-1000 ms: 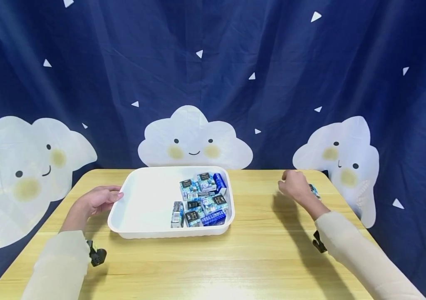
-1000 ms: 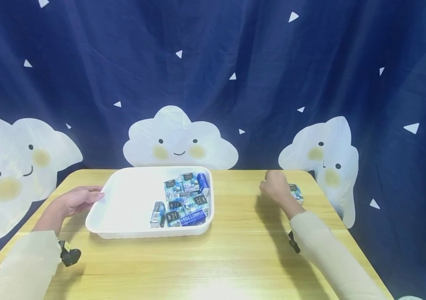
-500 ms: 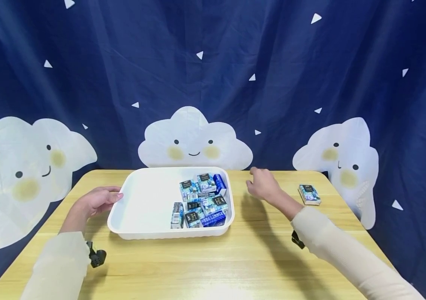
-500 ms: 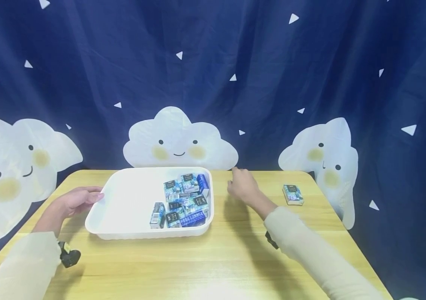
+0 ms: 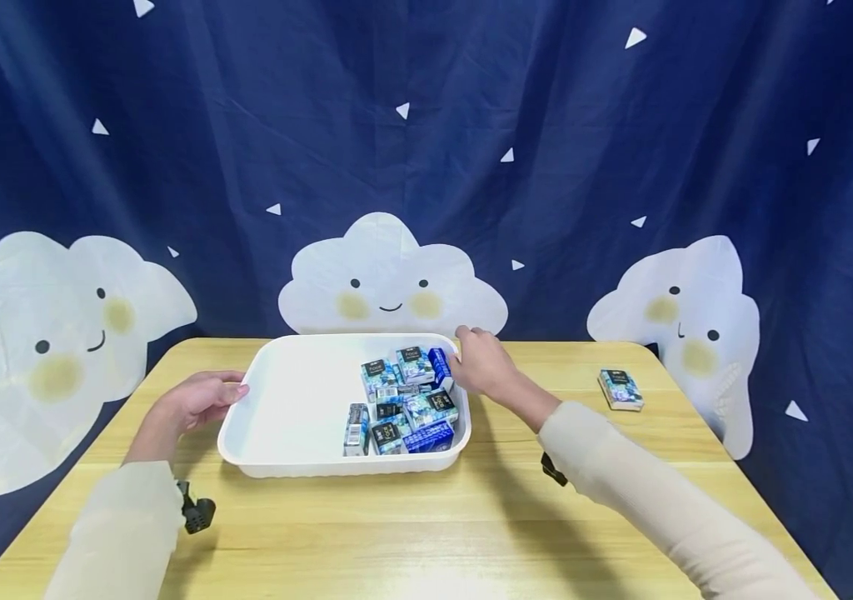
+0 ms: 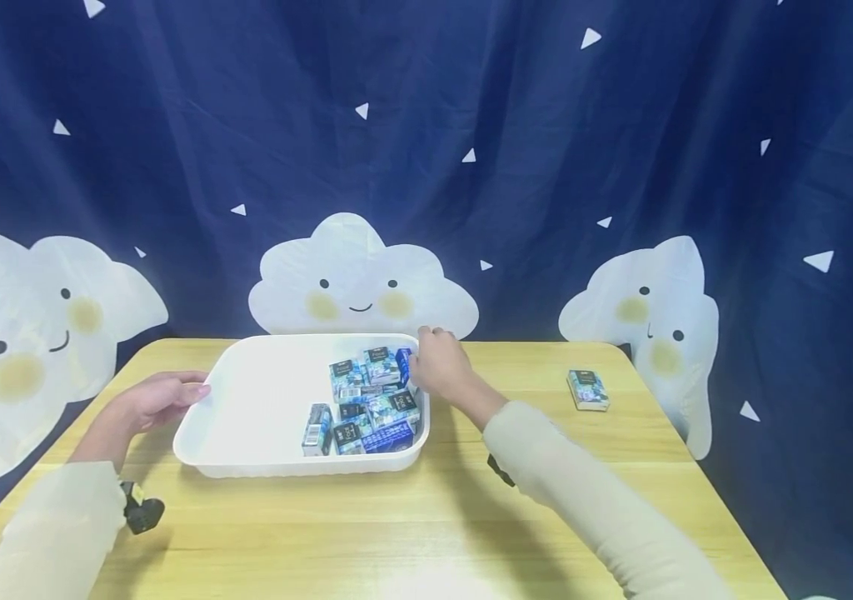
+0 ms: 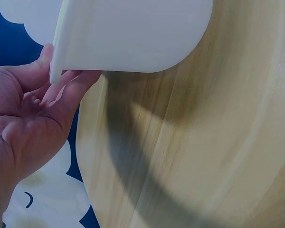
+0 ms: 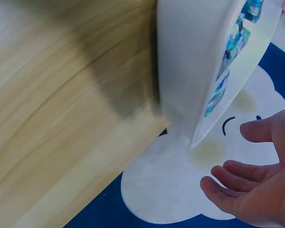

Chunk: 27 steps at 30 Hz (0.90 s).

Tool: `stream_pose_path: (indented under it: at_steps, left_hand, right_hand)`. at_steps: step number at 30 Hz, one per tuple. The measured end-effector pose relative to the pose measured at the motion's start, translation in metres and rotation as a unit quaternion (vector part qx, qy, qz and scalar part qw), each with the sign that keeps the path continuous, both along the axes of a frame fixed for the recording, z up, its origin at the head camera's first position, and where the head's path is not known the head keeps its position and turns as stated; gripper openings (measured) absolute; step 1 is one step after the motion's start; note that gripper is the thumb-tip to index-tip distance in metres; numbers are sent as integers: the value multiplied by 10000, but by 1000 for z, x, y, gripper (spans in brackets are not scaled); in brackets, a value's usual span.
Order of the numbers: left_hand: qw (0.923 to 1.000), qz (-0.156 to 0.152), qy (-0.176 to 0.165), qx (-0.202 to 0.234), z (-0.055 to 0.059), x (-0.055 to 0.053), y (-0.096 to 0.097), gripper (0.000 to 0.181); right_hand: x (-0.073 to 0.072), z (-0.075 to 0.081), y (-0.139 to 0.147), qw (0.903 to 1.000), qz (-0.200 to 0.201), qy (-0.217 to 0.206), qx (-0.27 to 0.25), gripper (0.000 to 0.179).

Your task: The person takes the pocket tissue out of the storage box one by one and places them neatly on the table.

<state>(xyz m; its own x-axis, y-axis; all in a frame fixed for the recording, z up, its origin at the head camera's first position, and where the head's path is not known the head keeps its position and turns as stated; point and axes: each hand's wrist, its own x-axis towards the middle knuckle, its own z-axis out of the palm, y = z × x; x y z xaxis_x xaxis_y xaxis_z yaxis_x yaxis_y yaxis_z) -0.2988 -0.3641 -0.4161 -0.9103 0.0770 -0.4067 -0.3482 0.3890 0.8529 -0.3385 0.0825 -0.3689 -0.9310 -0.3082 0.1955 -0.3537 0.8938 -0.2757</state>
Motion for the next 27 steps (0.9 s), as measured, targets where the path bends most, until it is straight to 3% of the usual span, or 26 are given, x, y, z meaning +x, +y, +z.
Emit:
stream_pose_path:
  at_steps: [6, 15, 27]
  left_hand:
    - [10000, -18, 0, -53, -1, -1, -1, 67]
    - [10000, -44, 59, 34, -3, 0, 3, 66]
    - [10000, -3, 8, -49, -2, 0, 0, 66]
  right_hand:
    - [-1, 1, -22, 9997, 27, -224, 28, 37]
    - [-6, -14, -50, 9989, 21, -370, 293, 47]
    - [-15, -26, -67, 9983, -197, -501, 224, 48]
